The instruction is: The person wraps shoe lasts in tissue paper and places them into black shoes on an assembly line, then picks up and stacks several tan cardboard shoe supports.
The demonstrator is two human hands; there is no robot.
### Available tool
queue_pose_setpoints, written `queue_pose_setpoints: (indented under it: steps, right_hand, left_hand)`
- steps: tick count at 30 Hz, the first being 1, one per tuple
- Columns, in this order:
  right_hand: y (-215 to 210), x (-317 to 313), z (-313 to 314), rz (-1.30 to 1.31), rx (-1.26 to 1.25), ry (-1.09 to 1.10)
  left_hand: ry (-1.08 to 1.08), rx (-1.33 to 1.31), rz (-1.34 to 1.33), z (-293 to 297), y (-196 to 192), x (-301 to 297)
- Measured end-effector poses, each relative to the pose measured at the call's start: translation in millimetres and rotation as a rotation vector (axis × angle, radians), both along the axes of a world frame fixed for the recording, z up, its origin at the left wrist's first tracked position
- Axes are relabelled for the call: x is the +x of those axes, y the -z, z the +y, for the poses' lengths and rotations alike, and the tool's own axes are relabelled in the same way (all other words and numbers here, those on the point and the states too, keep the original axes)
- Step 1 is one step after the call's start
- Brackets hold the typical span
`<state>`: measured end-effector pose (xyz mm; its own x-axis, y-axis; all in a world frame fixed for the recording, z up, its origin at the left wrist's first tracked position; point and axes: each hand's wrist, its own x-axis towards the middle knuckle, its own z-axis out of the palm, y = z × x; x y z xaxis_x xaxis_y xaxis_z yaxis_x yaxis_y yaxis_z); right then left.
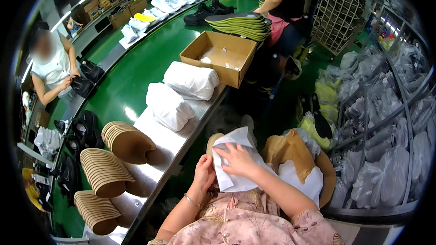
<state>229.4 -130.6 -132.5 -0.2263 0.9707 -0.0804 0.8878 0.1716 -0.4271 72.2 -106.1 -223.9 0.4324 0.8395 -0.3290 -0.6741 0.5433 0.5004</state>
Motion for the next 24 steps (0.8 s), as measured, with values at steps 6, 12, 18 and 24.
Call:
queue_pose_setpoints:
  steps: [6, 12, 18, 24]
  right_hand:
    - [24, 2, 2, 0.182, 0.405, -0.220]
    - [22, 4, 15, 0.651, 0.233, 0.214]
    - [14, -3, 20, 0.053, 0.331, 0.134]
    - [27, -8, 14, 0.112, 0.084, 0.038]
  left_hand:
    - [0.020, -0.116, -0.053, -8, -15, 7]
    - [0.018, -0.070, -0.112, -6, -16, 12]
    - [0.032, -0.024, -0.110, -5, 1, 8]
    - [0.049, -0.019, -0.181, -8, -14, 11]
